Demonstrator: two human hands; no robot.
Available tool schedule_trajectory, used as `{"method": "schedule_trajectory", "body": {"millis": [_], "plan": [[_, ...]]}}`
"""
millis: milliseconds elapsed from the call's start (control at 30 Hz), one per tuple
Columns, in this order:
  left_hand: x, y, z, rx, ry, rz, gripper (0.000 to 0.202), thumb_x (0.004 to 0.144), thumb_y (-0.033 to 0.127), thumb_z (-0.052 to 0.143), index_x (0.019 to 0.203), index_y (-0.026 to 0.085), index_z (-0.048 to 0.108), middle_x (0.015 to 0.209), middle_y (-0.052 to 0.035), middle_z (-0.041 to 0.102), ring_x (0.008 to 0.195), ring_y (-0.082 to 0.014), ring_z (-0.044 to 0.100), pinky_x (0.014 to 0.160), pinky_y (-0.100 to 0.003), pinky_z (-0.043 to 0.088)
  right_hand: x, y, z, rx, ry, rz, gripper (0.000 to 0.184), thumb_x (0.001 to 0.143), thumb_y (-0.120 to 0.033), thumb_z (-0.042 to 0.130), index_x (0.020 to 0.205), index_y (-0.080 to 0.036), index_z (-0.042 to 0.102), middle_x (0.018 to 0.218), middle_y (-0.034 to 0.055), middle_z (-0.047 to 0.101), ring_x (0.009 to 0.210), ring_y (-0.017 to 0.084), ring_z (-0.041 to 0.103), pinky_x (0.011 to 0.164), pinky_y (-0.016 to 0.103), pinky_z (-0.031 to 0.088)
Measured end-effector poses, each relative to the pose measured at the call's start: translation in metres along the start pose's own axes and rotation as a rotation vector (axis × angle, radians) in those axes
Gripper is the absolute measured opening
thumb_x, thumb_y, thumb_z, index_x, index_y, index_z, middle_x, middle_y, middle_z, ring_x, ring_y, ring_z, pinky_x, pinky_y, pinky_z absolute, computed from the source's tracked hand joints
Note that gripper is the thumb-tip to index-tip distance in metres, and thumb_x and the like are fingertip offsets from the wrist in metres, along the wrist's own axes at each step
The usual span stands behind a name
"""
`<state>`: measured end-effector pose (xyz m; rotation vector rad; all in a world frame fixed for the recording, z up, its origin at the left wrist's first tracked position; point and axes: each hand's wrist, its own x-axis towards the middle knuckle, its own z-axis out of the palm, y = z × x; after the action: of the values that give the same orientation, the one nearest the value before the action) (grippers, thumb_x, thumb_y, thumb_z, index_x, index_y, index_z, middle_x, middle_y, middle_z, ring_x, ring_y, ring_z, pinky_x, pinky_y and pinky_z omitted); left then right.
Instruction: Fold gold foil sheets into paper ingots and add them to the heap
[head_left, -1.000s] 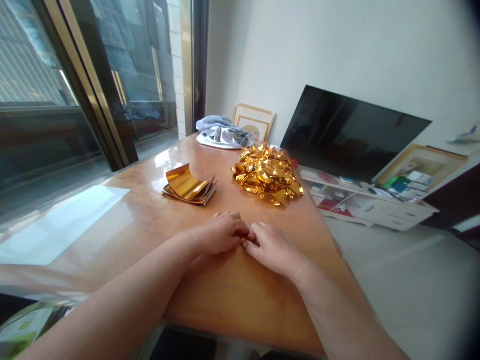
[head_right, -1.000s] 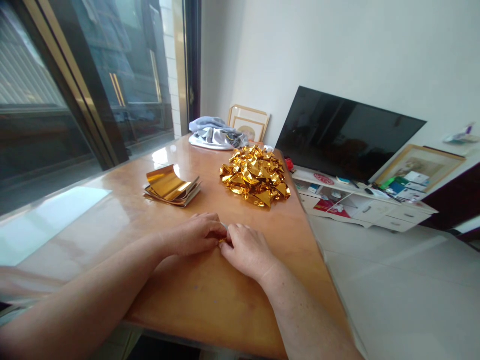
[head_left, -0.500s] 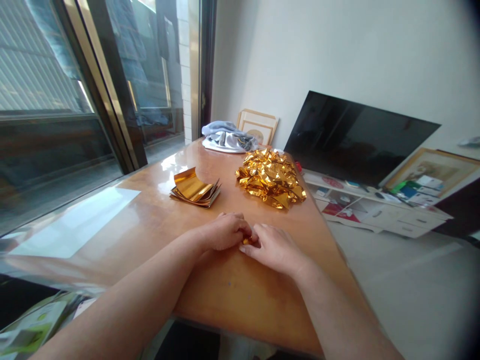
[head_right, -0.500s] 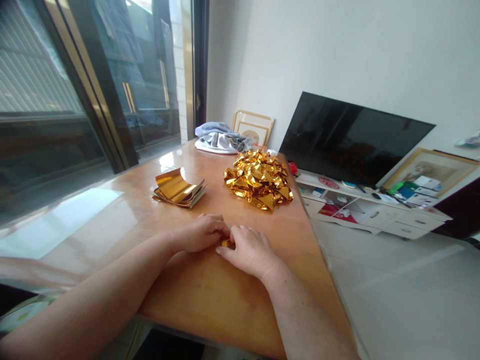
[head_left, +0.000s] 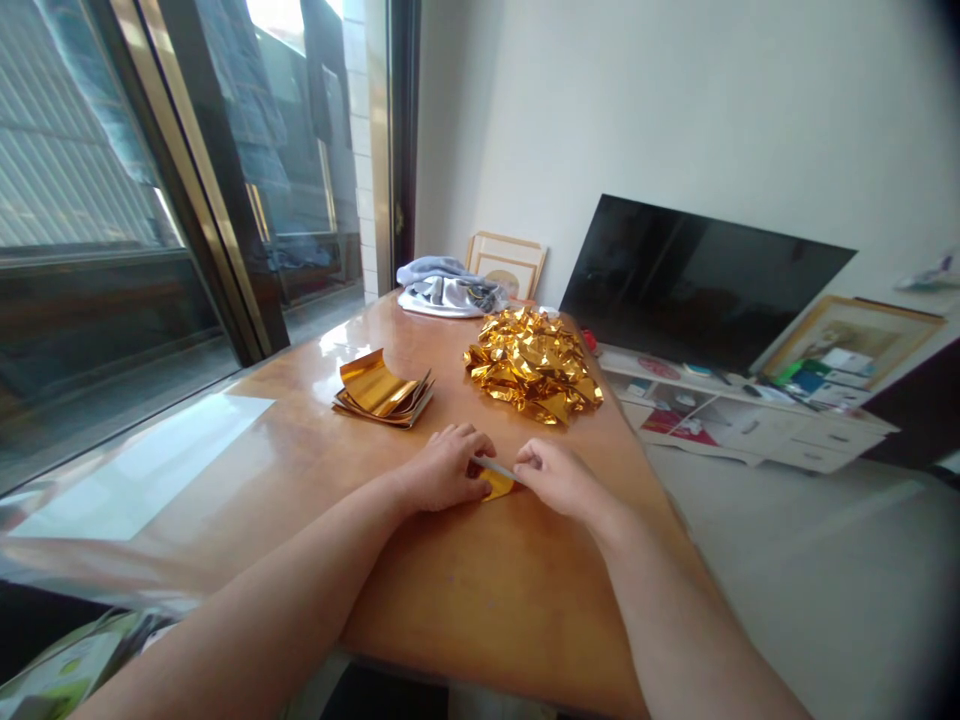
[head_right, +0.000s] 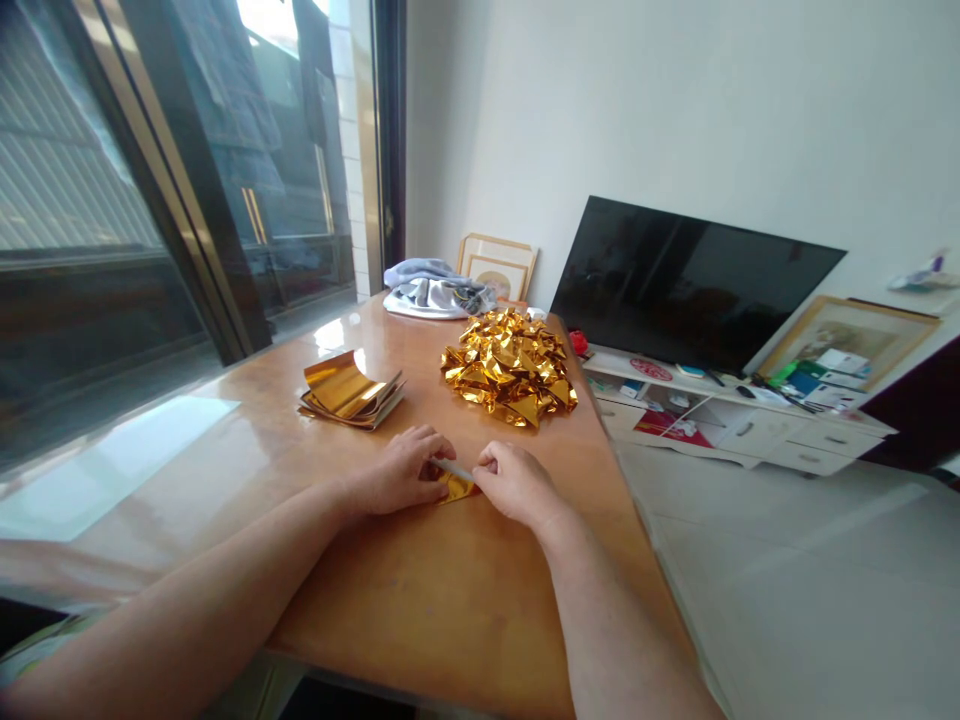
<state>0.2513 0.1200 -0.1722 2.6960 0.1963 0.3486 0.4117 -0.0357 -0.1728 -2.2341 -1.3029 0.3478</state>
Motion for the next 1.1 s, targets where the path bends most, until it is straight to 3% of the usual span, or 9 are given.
{"method": "schedule_trajectory", "body": {"millis": [100,400,600,867,967,1100], "plan": [[0.000,-0.002,0.001,0.031,0.017,-0.064,0.050,0.072,0.039,0.074,0.118,0.025,0.060,0.117,-0.0068,0.059,0.107,-0.0271,0.054,0.089,-0.037,0.042,-0.002,-0.002,0.005,0.047,-0.027,0.011,0.007,0.081,-0.028,0.064,0.080,-0.020,0.063,0.074,-0.0008,0.066,0.067,0.014,0.056,0.061,0.023,0.037],[0.000,-0.005,0.001,0.003,0.005,-0.046,0.047,0.075,0.036,0.072,0.119,0.027,0.060,0.111,-0.0052,0.059,0.107,-0.0267,0.052,0.090,-0.038,0.040,-0.004,-0.001,0.011,0.096,-0.040,-0.015,0.017,0.081,-0.031,0.068,0.093,-0.020,0.063,0.082,0.0000,0.066,0.071,0.015,0.056,0.062,0.023,0.038],[0.001,-0.009,0.003,-0.027,-0.002,-0.005,0.034,0.076,0.031,0.070,0.109,0.025,0.065,0.105,-0.0046,0.059,0.101,-0.0245,0.054,0.088,-0.035,0.042,-0.001,0.004,0.012,0.108,-0.089,-0.012,0.015,0.081,-0.033,0.066,0.083,-0.019,0.061,0.075,-0.0010,0.063,0.066,0.013,0.053,0.058,0.022,0.035],[0.003,-0.014,0.011,-0.120,0.079,-0.029,0.055,0.068,0.033,0.078,0.120,0.024,0.061,0.116,-0.0077,0.059,0.106,-0.0275,0.055,0.089,-0.038,0.045,-0.001,0.000,0.010,0.216,-0.077,-0.030,0.009,0.074,-0.024,0.064,0.073,-0.020,0.056,0.069,-0.0033,0.058,0.063,0.012,0.048,0.058,0.023,0.034],[0.006,-0.015,0.019,-0.311,0.140,-0.038,0.065,0.068,0.029,0.078,0.128,0.022,0.055,0.116,-0.0092,0.059,0.099,-0.0243,0.059,0.085,-0.037,0.047,-0.004,-0.007,0.004,0.299,-0.079,-0.021,0.010,0.074,-0.023,0.062,0.070,-0.020,0.054,0.066,-0.0045,0.053,0.062,0.011,0.045,0.057,0.023,0.032],[0.013,-0.013,0.028,-0.782,0.241,-0.150,0.084,0.072,0.027,0.077,0.143,0.021,0.034,0.109,-0.0076,0.061,0.084,-0.0169,0.062,0.074,-0.031,0.050,-0.007,-0.016,-0.002,0.487,0.022,0.026,0.014,0.077,-0.027,0.063,0.071,-0.020,0.052,0.067,-0.0051,0.050,0.062,0.011,0.043,0.057,0.024,0.032]]}}
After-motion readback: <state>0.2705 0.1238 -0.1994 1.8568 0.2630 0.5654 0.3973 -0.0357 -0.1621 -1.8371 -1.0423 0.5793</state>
